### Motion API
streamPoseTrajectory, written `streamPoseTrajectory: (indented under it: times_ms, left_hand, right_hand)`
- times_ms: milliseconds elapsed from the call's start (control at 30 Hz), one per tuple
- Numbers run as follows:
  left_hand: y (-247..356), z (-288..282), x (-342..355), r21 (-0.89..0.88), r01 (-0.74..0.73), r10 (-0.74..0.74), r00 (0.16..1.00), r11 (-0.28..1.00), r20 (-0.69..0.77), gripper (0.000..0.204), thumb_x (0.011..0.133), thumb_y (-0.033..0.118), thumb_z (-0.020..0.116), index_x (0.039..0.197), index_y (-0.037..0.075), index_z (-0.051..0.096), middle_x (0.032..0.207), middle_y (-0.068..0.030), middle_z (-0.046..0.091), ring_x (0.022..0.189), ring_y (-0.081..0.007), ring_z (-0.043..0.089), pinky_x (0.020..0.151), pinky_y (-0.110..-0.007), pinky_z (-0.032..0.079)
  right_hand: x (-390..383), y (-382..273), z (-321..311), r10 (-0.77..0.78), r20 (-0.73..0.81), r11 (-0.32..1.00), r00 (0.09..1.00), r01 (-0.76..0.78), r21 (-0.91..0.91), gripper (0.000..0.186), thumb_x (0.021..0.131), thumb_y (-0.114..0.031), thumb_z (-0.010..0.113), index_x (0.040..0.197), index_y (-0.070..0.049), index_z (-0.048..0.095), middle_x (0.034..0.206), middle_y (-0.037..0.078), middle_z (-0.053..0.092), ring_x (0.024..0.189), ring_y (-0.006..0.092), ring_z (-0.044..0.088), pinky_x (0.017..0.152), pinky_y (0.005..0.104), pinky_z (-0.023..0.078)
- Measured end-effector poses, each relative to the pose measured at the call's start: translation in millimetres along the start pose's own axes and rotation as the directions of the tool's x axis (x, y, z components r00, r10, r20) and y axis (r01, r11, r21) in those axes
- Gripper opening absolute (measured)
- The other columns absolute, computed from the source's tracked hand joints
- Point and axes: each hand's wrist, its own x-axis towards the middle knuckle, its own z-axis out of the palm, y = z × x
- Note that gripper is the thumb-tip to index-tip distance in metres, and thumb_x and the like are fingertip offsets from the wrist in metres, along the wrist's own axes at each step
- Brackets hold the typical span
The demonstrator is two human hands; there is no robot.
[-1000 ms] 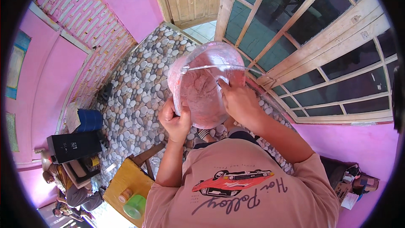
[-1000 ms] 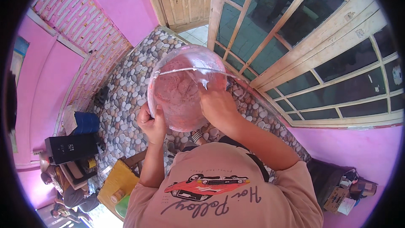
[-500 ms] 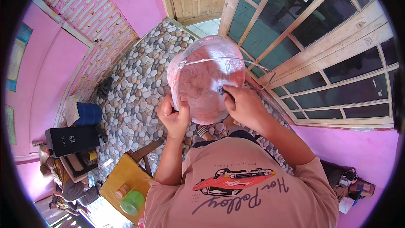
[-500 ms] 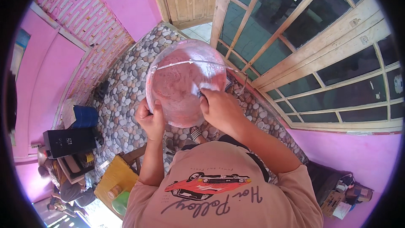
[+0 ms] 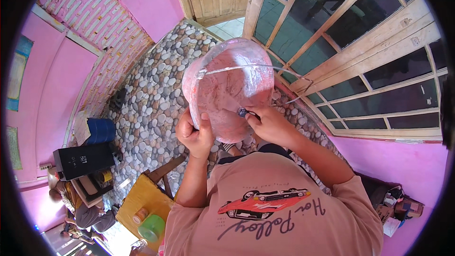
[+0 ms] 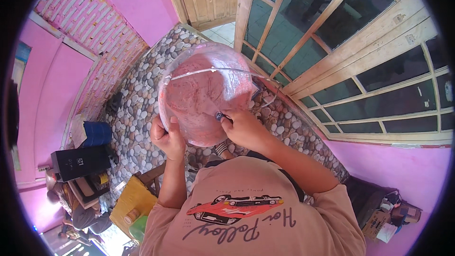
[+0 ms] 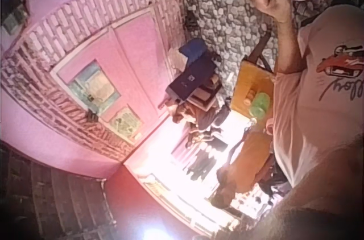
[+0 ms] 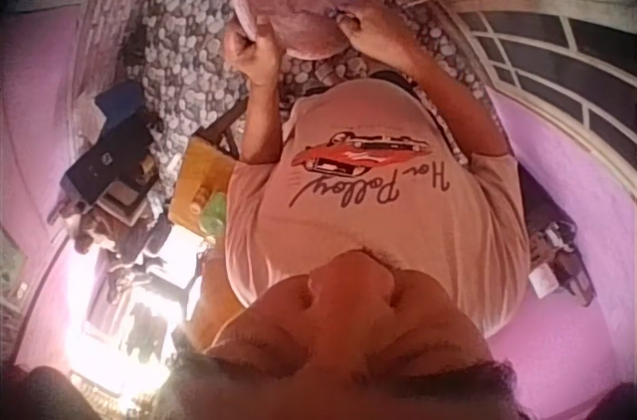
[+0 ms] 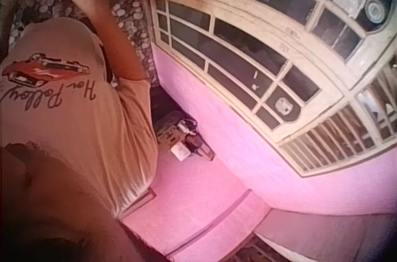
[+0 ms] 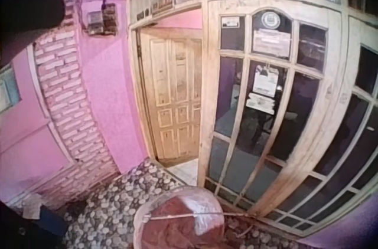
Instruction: The person mixes powder into a liquid solution inside a bucket by hand and using a spatula, then transfers and mixes material while moving through different rooms.
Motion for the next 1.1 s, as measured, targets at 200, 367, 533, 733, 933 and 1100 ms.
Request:
streamPoseTrajectory:
  times_ms: [200,367,533,733,933,1100]
  left_hand:
    - [0,2,2,0.070,0.053,-0.059,0.994,0.996,0.092,0.034,0.088,0.012,0.066,0.066,0.007,0.041,0.067,0.0044,0.044,0.063,-0.0053,0.034,0.055,-0.023,0.028]
    - [-6,4,-1,0.055,0.083,-0.087,0.993,0.995,0.074,0.037,0.083,0.010,0.068,0.063,0.005,0.037,0.062,-0.0021,0.046,0.057,-0.0089,0.037,0.052,-0.025,0.030]
    - [-11,10,-3,0.022,0.128,-0.130,0.987,0.991,0.099,0.037,0.084,0.009,0.068,0.063,0.005,0.038,0.062,-0.0007,0.046,0.057,-0.0081,0.036,0.051,-0.025,0.028]
    - [-21,8,-26,0.096,0.181,-0.193,0.972,0.979,0.136,0.032,0.085,0.009,0.065,0.064,0.006,0.040,0.061,0.0016,0.043,0.056,-0.0068,0.034,0.050,-0.026,0.025]
    - [-30,16,-50,0.128,0.193,-0.213,0.963,0.973,0.164,0.026,0.085,0.009,0.065,0.067,0.006,0.046,0.062,0.0033,0.043,0.058,-0.0054,0.035,0.051,-0.025,0.027]
    - [-25,26,-76,0.143,0.363,-0.380,0.917,0.921,0.119,0.025,0.090,0.011,0.063,0.071,0.005,0.048,0.072,0.0023,0.051,0.068,-0.0054,0.040,0.059,-0.023,0.033]
  right_hand:
    - [4,-3,-6,0.131,0.083,0.975,0.988,-0.144,0.170,0.031,0.090,-0.015,0.052,0.112,0.004,0.061,0.080,0.023,0.066,0.075,0.0391,0.065,0.066,0.0451,0.050]
    - [-9,-7,-23,-0.192,-0.166,0.933,0.967,0.128,-0.336,0.031,0.091,-0.013,0.053,0.118,-0.002,0.063,0.086,0.018,0.065,0.077,0.0346,0.066,0.070,0.0408,0.052]
    - [-9,15,-5,-0.155,-0.069,0.817,0.985,0.089,-0.569,0.040,0.081,-0.009,0.059,0.120,-0.004,0.061,0.097,0.017,0.061,0.081,0.0330,0.065,0.068,0.0420,0.053]
    - [-35,33,15,-0.216,-0.050,0.865,0.975,0.167,-0.473,0.042,0.081,-0.006,0.056,0.123,-0.004,0.060,0.095,0.014,0.058,0.085,0.0325,0.064,0.066,0.0410,0.054]
    - [-53,42,13,-0.125,-0.031,0.889,0.992,0.098,-0.447,0.037,0.081,-0.007,0.057,0.117,0.000,0.060,0.095,0.016,0.055,0.084,0.0332,0.063,0.068,0.0418,0.053]
    - [-64,77,15,-0.068,-0.031,0.897,0.997,0.047,-0.440,0.040,0.083,-0.008,0.059,0.123,-0.009,0.061,0.093,0.013,0.055,0.080,0.0325,0.064,0.064,0.0418,0.052]
